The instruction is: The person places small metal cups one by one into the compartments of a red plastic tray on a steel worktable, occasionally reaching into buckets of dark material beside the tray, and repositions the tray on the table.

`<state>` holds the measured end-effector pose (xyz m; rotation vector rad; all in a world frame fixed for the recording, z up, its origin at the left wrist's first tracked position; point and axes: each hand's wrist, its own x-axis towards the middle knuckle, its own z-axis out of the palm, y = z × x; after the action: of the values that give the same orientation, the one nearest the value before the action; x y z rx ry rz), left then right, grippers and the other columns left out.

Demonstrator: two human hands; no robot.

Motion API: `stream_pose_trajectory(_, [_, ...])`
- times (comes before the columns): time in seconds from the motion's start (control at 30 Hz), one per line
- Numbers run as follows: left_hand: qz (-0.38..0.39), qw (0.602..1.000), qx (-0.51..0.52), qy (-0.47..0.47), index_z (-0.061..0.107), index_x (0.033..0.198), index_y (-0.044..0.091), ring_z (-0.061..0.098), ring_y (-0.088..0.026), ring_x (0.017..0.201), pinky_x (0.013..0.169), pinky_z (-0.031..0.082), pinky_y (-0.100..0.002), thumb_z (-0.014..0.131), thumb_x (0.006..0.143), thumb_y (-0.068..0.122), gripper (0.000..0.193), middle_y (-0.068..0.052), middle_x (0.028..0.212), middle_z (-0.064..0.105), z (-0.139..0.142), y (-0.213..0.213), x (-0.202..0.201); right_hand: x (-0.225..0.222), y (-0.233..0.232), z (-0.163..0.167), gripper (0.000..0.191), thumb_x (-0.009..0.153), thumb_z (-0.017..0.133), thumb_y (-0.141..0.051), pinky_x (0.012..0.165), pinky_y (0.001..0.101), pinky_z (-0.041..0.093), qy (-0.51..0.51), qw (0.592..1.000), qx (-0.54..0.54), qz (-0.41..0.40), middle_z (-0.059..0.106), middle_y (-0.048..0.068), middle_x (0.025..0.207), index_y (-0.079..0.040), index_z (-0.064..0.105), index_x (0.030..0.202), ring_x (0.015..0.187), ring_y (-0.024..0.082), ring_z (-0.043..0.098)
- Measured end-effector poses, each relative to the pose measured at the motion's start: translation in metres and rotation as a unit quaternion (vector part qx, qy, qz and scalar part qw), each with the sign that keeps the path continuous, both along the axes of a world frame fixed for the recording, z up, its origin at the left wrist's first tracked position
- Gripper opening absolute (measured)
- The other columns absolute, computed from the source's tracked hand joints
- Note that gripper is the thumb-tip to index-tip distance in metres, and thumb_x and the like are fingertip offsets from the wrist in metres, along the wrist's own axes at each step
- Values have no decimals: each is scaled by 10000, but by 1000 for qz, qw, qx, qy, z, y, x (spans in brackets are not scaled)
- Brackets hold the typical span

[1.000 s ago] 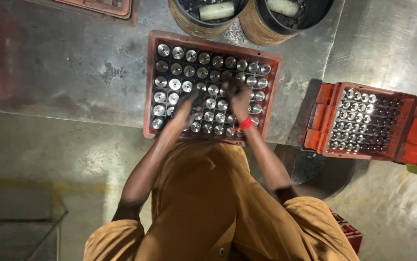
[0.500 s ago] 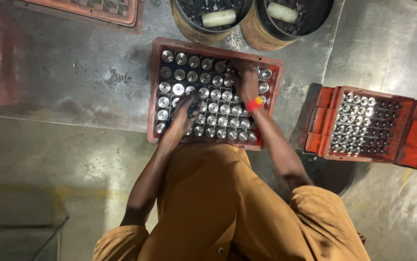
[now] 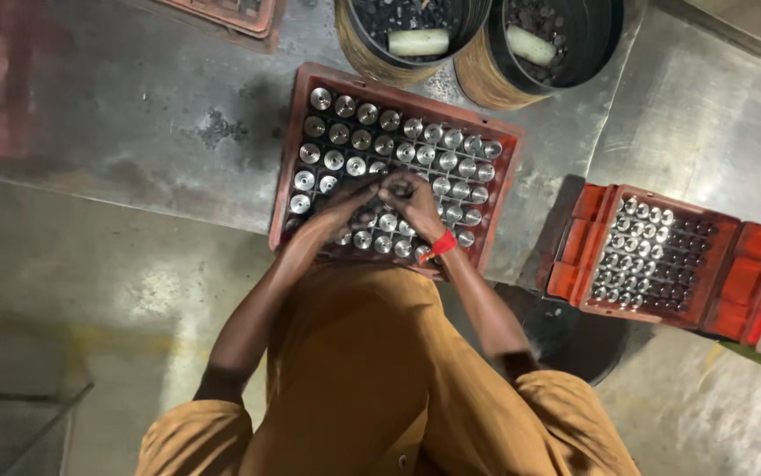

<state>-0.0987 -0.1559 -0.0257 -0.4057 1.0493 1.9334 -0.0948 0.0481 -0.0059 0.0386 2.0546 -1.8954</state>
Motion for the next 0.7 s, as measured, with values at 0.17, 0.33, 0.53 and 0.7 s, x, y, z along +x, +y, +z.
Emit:
stream_pose_trajectory(0.17, [237, 953, 150, -112, 609, 1298, 69, 593, -129, 678, 563, 523, -264, 582, 1049, 290, 334, -33, 889, 624, -2, -6, -2, -36, 8, 2, 194, 991, 698, -40, 742, 275, 502, -12, 969, -162, -188, 662, 6, 914, 1, 719, 1179, 814, 104, 585])
stream_pose_trajectory(0.33, [244, 929, 203, -191, 598, 1176, 60, 623, -160, 753, 640, 545, -292, 522, 1055, 297, 276, -66, 920, 642, -2, -6, 3, -59, 30, 8, 158, 961, 710, -62, 766, 391, 518, 263, 909, 295, -133, 689, 114, 990, -6, 727, 1108, 860, 256, 628])
stream_pose_trajectory(0.53, [203, 928, 298, -93, 623, 1170, 39, 556, -100, 699, 543, 432, -228, 583, 1077, 305, 285, -12, 863, 607, -8, 4, 14, -92, 26, 10, 240, 809, 702, -16, 888, 475, 510, 383, 803, 457, 17, 690, 163, 1007, -57, 731, 1044, 1001, 382, 626])
stream_pose_trajectory(0.7, [222, 954, 195, -52, 639, 1299, 74, 558, -86, 689, 534, 426, -214, 576, 1050, 289, 335, -11, 864, 626, 3, 4, 2, -93, 21, 26, 334, 822, 662, -3, 921, 447, 512, 377, 786, 488, 45, 728, 129, 1072, -87, 754, 1132, 1045, 362, 628])
